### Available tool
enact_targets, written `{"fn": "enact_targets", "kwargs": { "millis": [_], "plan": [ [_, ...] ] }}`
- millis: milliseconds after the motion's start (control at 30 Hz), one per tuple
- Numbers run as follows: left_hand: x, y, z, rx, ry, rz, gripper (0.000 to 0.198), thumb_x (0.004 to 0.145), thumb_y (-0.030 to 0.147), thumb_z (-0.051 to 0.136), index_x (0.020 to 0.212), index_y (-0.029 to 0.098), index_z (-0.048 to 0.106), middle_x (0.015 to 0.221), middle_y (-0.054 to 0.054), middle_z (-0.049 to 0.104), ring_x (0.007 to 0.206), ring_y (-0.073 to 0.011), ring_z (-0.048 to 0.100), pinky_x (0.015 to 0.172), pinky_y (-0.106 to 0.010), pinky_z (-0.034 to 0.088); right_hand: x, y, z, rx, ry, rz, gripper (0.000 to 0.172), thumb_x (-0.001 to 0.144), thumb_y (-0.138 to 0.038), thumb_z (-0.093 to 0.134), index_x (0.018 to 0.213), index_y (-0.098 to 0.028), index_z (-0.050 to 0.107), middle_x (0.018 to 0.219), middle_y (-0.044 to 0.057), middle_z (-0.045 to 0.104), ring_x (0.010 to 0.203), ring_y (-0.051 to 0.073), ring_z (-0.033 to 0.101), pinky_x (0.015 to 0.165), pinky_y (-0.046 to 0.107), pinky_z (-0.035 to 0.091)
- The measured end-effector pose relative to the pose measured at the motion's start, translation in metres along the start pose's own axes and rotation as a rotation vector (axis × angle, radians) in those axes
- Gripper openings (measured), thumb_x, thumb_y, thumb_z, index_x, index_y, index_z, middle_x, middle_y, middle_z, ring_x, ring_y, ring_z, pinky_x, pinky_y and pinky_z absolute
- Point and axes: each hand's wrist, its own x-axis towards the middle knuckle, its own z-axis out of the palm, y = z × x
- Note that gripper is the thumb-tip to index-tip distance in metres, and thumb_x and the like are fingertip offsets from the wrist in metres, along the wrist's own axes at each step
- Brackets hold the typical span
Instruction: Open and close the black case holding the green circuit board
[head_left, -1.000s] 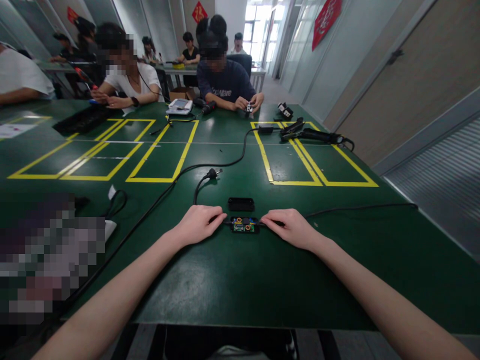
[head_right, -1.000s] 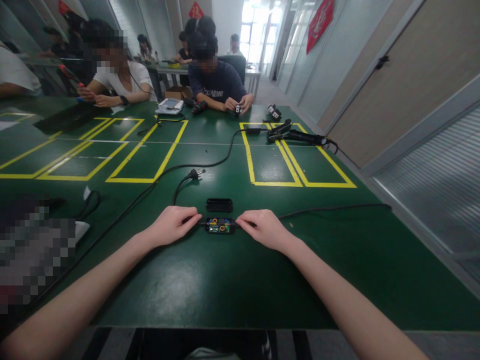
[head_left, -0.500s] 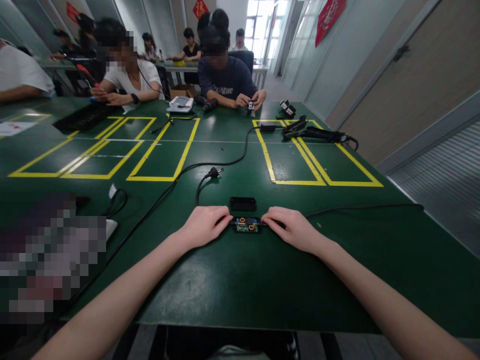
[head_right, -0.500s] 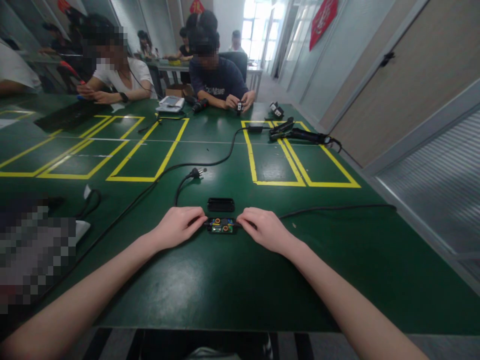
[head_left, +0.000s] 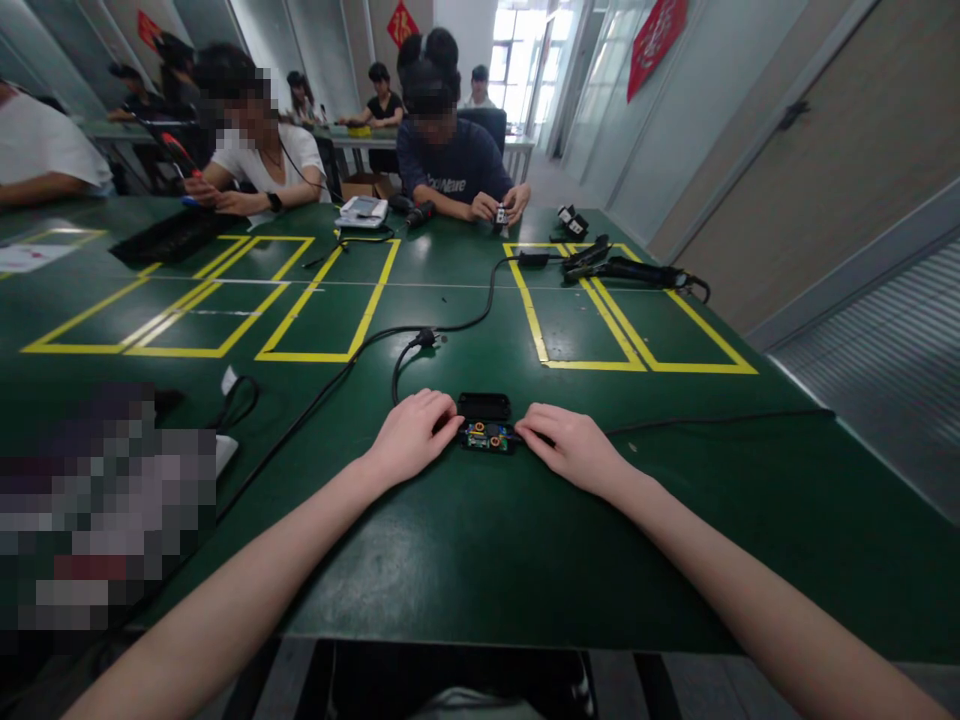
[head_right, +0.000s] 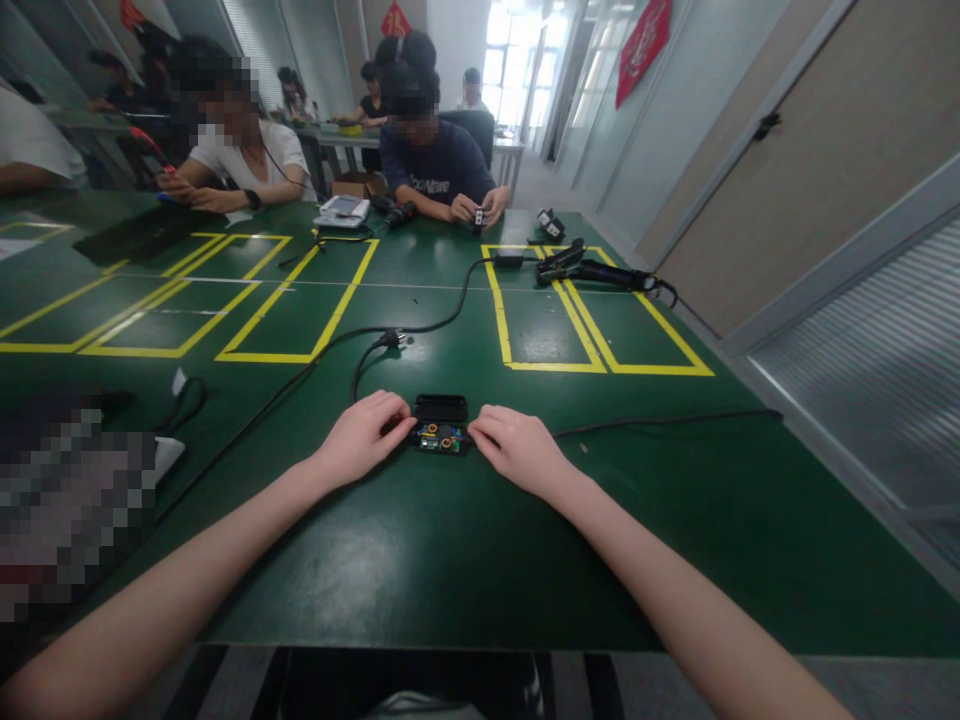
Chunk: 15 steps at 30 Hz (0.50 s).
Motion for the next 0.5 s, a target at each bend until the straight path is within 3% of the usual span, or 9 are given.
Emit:
{"fn": "enact_targets", "kwargs": {
  "millis": [67, 167, 267, 367, 500],
  "plan": [
    [0.000, -0.002, 0.001, -0.016, 0.036, 0.000, 0.011, 0.102, 0.028, 0.057, 0.099, 0.019, 0.064, 0.091, -0.004, 0.066, 0.088, -0.0222, 0.060, 0.081, -0.035, 0.050, 0.001, 0.001, 0.001, -0.022, 0.018, -0.004, 0.028, 0.105, -0.026, 0.048, 0.093, -0.022, 0.073, 0.093, 0.007, 0.072, 0.085, 0.019, 0.069, 0.073, 0.029, 0.053],
    [-0.002, -0.004, 0.004, -0.004, 0.059, 0.053, 0.022, 0.105, 0.028, 0.050, 0.117, 0.020, 0.066, 0.107, -0.007, 0.067, 0.101, -0.0241, 0.060, 0.089, -0.039, 0.051, 0.001, 0.003, 0.003, -0.047, 0.078, 0.009, 0.024, 0.104, -0.027, 0.051, 0.095, -0.022, 0.073, 0.094, 0.007, 0.073, 0.086, 0.020, 0.070, 0.071, 0.028, 0.053],
    [-0.005, -0.004, 0.005, 0.032, 0.022, 0.110, 0.031, 0.107, 0.037, 0.047, 0.124, 0.021, 0.068, 0.115, -0.009, 0.064, 0.107, -0.0260, 0.058, 0.093, -0.043, 0.050, 0.002, 0.005, 0.006, -0.052, 0.139, 0.035, 0.023, 0.103, -0.029, 0.052, 0.101, -0.021, 0.074, 0.097, 0.008, 0.074, 0.087, 0.021, 0.071, 0.073, 0.031, 0.056],
    [-0.006, -0.003, 0.004, 0.040, -0.014, 0.147, 0.045, 0.098, 0.052, 0.063, 0.130, 0.021, 0.066, 0.120, -0.011, 0.063, 0.109, -0.0283, 0.058, 0.096, -0.047, 0.049, 0.003, 0.007, 0.009, -0.003, 0.180, 0.020, 0.027, 0.103, -0.027, 0.049, 0.116, -0.022, 0.073, 0.111, 0.011, 0.075, 0.100, 0.026, 0.070, 0.088, 0.043, 0.058],
    [-0.007, -0.003, 0.004, 0.021, -0.006, 0.169, 0.048, 0.092, 0.048, 0.071, 0.132, 0.021, 0.066, 0.121, -0.011, 0.064, 0.111, -0.0288, 0.058, 0.096, -0.047, 0.050, 0.004, 0.010, 0.015, 0.100, 0.198, 0.021, 0.036, 0.105, -0.025, 0.045, 0.134, -0.025, 0.066, 0.129, 0.011, 0.072, 0.117, 0.029, 0.066, 0.103, 0.054, 0.053]
  ]
}}
